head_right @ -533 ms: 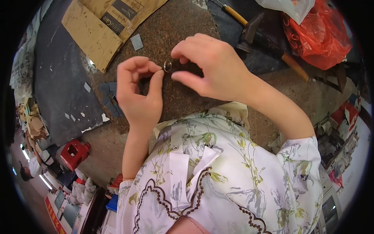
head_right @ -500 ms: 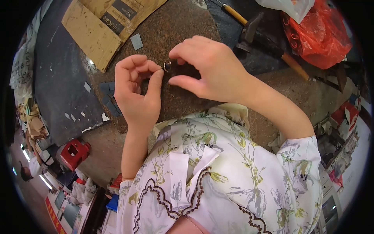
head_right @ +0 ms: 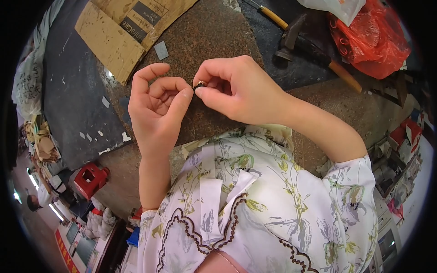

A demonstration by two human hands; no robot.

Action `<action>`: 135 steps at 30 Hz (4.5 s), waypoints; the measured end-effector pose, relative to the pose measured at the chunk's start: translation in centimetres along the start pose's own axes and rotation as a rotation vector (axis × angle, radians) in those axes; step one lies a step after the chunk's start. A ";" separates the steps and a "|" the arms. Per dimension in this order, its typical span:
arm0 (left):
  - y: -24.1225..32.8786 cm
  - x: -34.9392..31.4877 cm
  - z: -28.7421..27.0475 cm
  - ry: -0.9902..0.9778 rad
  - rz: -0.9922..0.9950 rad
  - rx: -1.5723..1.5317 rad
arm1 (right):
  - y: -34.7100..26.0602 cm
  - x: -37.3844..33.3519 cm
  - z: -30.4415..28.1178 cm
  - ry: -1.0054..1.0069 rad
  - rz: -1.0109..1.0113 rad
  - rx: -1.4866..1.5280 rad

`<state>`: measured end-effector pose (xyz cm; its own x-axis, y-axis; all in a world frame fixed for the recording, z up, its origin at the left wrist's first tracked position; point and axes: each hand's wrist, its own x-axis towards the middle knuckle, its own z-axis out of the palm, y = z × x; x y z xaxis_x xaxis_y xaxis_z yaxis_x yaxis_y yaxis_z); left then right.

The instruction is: Assembling metal buckles onto small black leather or synthetic straps for shoe manufacturing.

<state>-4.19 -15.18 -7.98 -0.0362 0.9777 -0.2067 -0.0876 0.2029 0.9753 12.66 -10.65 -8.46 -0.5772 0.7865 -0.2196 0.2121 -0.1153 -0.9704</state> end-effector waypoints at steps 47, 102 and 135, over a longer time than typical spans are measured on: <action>-2.8 -0.2 -1.1 -0.074 0.686 0.443 | 0.4 -0.3 0.1 -0.094 0.359 0.505; -4.2 1.4 0.5 -0.112 0.632 0.708 | -0.7 2.9 -2.6 -0.144 0.278 -0.401; -4.9 0.5 0.8 0.053 0.579 0.606 | -1.6 -3.0 -3.8 0.081 -0.396 -0.841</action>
<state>-2.95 -15.66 -12.82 0.0413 0.9355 0.3508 0.5090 -0.3218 0.7984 17.08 -10.50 -5.86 -0.6797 0.7179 0.1503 0.5309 0.6229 -0.5746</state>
